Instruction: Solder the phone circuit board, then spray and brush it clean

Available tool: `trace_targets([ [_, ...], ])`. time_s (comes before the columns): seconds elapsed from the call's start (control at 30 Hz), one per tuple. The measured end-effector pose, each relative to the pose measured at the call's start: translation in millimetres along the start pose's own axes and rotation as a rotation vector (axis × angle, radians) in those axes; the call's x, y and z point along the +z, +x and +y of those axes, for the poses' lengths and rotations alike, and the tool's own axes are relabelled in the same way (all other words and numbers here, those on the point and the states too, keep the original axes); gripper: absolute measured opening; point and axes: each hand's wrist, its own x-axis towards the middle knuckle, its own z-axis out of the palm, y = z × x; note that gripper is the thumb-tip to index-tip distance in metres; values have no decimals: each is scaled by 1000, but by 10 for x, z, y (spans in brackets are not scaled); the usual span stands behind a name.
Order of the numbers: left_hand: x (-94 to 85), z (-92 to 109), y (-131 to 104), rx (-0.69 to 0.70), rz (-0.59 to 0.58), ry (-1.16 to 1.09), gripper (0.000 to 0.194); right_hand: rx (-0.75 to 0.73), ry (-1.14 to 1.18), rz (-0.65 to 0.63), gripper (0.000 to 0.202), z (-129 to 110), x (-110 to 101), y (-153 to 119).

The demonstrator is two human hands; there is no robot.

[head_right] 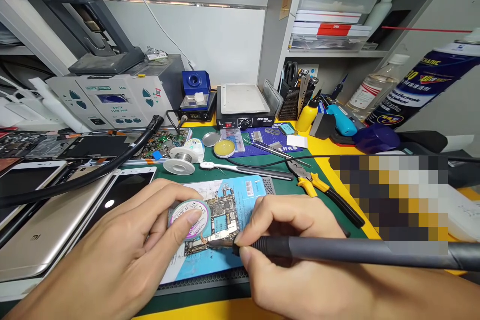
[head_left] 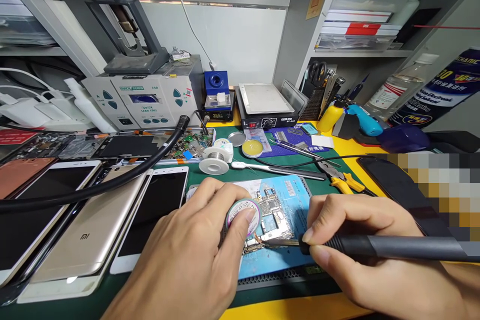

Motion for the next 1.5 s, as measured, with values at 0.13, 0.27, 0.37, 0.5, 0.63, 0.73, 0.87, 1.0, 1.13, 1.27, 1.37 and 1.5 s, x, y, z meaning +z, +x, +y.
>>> trace_targets([
  [0.13, 27, -6, -11, 18, 19, 8, 22, -1, 11, 4, 19, 30, 2, 1],
  [0.27, 62, -30, -38, 56, 52, 12, 18, -6, 41, 8, 18, 53, 0, -16],
  [0.37, 80, -49, -39, 99, 87, 2, 16, -2, 45, -1, 19, 56, -6, -33],
  [0.5, 82, -55, -36, 142, 128, -14, 12, 0, 54, -5, 19, 55, -12, -30],
  [0.63, 81, -50, -38, 170, 136, 5, 11, 25, 16, 72, 19, 42, -4, -1],
  [0.73, 88, -57, -37, 195, 152, 18, 11, 60, -5, 115, 24, 24, 9, 27],
  [0.87, 106, -58, -36, 227, 180, 5, 10, 67, -10, 121, 26, 10, 27, 44],
  [1.0, 128, -42, -34, 244, 168, -57, 9, 74, -5, 113, 24, 12, 25, 23],
  [1.13, 127, -58, -47, 343, 200, -68, 9, 47, 14, 63, 19, 24, 12, 6],
  [1.27, 129, -82, -36, 412, 234, -91, 12, 0, 55, 58, 19, 59, 23, -10],
  [1.37, 147, -88, -18, 410, 217, -121, 15, -13, 78, 85, 20, 75, 31, -28],
  [1.5, 162, -77, -32, 375, 236, -149, 15, 16, 70, 46, 17, 53, 16, -23],
])
